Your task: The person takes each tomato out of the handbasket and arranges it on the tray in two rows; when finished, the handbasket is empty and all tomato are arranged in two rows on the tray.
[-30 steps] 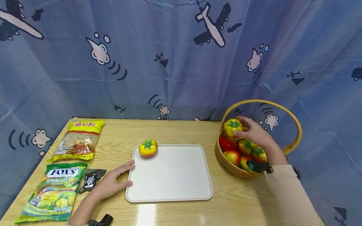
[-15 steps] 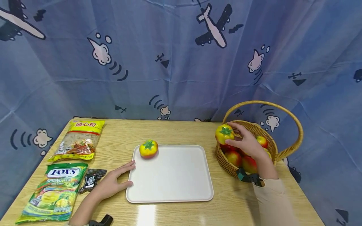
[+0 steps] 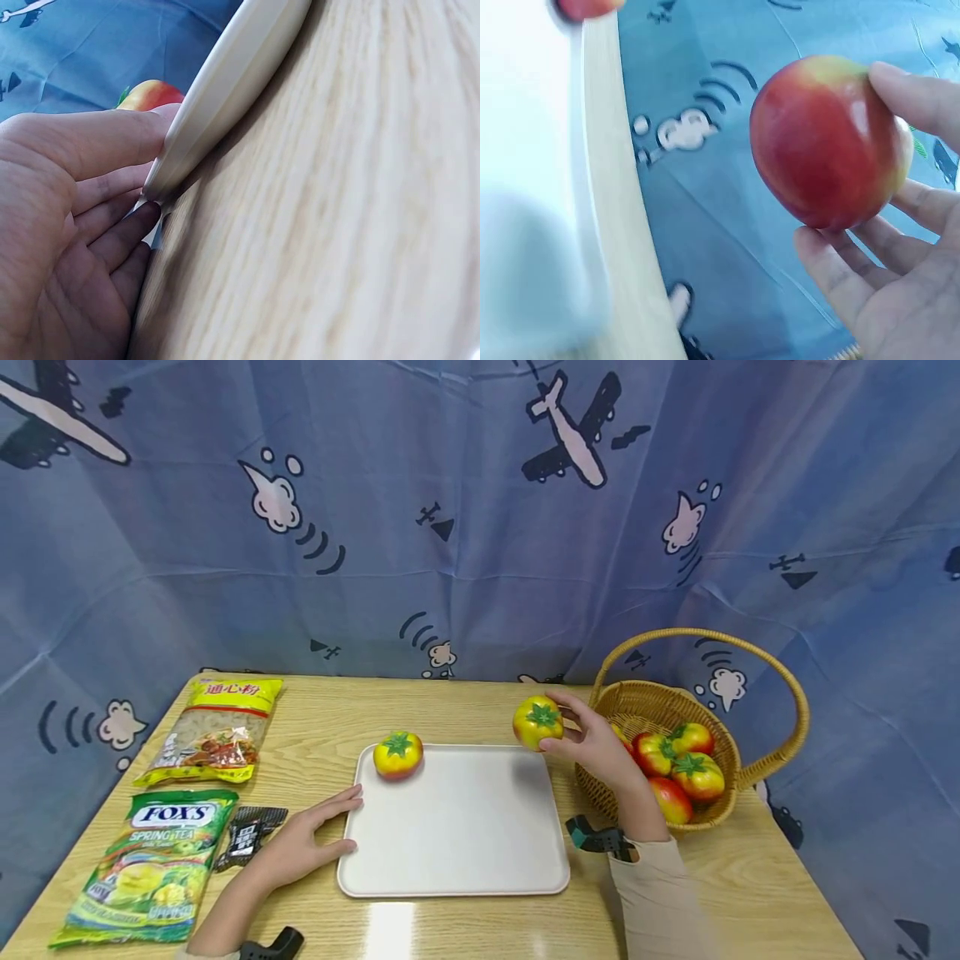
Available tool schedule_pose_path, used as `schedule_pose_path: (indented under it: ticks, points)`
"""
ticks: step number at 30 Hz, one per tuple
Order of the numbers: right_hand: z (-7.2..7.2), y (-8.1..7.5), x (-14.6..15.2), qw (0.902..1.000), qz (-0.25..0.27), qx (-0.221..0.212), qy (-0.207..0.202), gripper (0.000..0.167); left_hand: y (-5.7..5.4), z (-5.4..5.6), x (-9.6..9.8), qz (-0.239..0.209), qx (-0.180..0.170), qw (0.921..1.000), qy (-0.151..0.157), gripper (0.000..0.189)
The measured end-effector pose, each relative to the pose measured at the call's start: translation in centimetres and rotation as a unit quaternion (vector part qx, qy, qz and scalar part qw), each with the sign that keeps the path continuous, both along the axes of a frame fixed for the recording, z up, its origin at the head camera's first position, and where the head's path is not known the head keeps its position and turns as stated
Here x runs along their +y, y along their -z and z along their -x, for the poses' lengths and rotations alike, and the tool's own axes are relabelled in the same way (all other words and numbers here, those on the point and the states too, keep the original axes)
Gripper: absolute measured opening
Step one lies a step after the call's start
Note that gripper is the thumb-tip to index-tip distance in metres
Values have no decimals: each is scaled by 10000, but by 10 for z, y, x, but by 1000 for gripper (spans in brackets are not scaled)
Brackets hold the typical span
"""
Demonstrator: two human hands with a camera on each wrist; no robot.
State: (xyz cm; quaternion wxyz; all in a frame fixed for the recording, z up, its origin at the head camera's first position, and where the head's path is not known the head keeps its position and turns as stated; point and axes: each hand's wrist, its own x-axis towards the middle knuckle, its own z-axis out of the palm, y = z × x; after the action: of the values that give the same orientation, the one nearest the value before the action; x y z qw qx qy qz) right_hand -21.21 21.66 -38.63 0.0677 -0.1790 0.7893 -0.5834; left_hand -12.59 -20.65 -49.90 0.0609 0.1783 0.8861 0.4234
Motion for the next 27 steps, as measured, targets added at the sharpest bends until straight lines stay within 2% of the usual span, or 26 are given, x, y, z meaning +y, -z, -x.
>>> schedule_pose_path:
  ticks: [5,11,19,27]
  points:
    - [0,9,-26,9990,348,-260,-116,73,-1,1,1,-9,-21,10000,37,59]
    - [2,20,-53,9978,584,-307,-61,71,-1,1,0,21,-135,9999,59,60]
    - [3,39,-82,9989,418,-188,-91,73,1,0,0,61,-100,9999,13,60]
    - [7,64,-95,9984,181,-474,-261,73,3,1,-1,31,-102,9999,5,60]
